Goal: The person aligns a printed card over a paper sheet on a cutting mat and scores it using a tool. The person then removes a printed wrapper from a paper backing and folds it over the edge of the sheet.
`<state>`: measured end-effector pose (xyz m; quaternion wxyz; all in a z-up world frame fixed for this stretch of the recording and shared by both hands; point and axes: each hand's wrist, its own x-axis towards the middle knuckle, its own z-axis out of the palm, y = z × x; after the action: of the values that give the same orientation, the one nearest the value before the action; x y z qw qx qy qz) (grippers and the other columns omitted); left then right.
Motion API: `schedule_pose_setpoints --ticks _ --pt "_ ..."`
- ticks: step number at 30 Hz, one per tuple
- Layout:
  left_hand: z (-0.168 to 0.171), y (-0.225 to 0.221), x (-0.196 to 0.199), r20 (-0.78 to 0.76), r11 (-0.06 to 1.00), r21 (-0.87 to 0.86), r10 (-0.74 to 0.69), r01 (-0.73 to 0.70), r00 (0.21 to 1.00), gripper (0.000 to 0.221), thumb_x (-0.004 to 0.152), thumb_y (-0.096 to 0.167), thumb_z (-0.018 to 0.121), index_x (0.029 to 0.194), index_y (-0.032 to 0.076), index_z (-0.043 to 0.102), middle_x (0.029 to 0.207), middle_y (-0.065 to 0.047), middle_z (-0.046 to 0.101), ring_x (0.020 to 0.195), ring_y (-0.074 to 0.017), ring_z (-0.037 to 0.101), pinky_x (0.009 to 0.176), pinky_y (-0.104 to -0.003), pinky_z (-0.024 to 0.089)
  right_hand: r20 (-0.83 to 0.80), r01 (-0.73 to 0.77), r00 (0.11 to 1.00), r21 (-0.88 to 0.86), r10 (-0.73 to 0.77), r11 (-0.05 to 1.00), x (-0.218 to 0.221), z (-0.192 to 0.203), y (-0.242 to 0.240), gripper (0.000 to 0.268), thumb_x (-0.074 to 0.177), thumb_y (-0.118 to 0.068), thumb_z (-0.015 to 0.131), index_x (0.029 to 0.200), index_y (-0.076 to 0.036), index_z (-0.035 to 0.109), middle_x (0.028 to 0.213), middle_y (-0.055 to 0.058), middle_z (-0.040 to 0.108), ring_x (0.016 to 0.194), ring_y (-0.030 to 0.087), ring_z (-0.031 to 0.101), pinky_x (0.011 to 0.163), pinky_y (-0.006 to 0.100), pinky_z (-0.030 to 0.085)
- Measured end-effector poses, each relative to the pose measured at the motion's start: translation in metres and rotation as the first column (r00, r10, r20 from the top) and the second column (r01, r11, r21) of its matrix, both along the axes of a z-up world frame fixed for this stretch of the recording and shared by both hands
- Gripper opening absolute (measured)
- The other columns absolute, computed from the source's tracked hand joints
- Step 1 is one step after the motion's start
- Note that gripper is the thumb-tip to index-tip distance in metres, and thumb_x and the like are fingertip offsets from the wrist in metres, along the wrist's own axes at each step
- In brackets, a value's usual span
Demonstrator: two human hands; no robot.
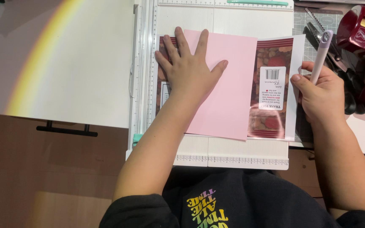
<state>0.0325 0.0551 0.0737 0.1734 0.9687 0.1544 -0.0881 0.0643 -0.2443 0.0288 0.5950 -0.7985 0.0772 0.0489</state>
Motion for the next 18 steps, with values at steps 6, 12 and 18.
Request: schedule_pose_setpoints --ticks 6,12,18 --pt "-0.0088 -0.0001 0.0019 0.039 0.999 0.035 0.007 -0.008 0.999 0.084 0.093 0.077 0.046 0.162 0.034 0.023 0.168 -0.024 0.005 0.153 -0.0523 0.001 0.118 -0.072 0.006 -0.030 0.020 0.999 0.029 -0.019 0.999 0.0006 0.0029 0.0026 0.032 0.101 -0.009 0.072 0.131 -0.012 0.063 0.088 -0.002 0.062 0.079 0.007 0.066 0.069 0.019 0.055" --pt "-0.0068 0.0003 0.0009 0.035 0.999 0.036 0.008 -0.009 0.999 0.084 0.093 0.077 0.044 0.162 0.034 0.023 0.169 -0.024 0.005 0.153 -0.0521 0.002 0.118 -0.073 0.007 -0.035 0.013 0.999 -0.018 -0.014 1.000 -0.0034 0.0112 0.0081 0.025 0.102 -0.010 0.070 0.126 -0.016 0.064 0.077 -0.006 0.053 0.065 0.003 0.053 0.056 0.018 0.043" --pt "-0.0106 0.0000 0.0004 0.065 0.998 0.053 0.013 -0.017 0.998 0.083 0.093 0.077 0.046 0.162 0.034 0.025 0.168 -0.024 0.008 0.153 -0.0522 0.004 0.117 -0.073 0.008 0.039 -0.043 0.998 -0.019 0.044 0.999 -0.0033 0.0065 0.0065 0.026 0.105 -0.007 0.070 0.128 -0.013 0.063 0.077 -0.006 0.051 0.069 0.004 0.056 0.061 0.019 0.049"
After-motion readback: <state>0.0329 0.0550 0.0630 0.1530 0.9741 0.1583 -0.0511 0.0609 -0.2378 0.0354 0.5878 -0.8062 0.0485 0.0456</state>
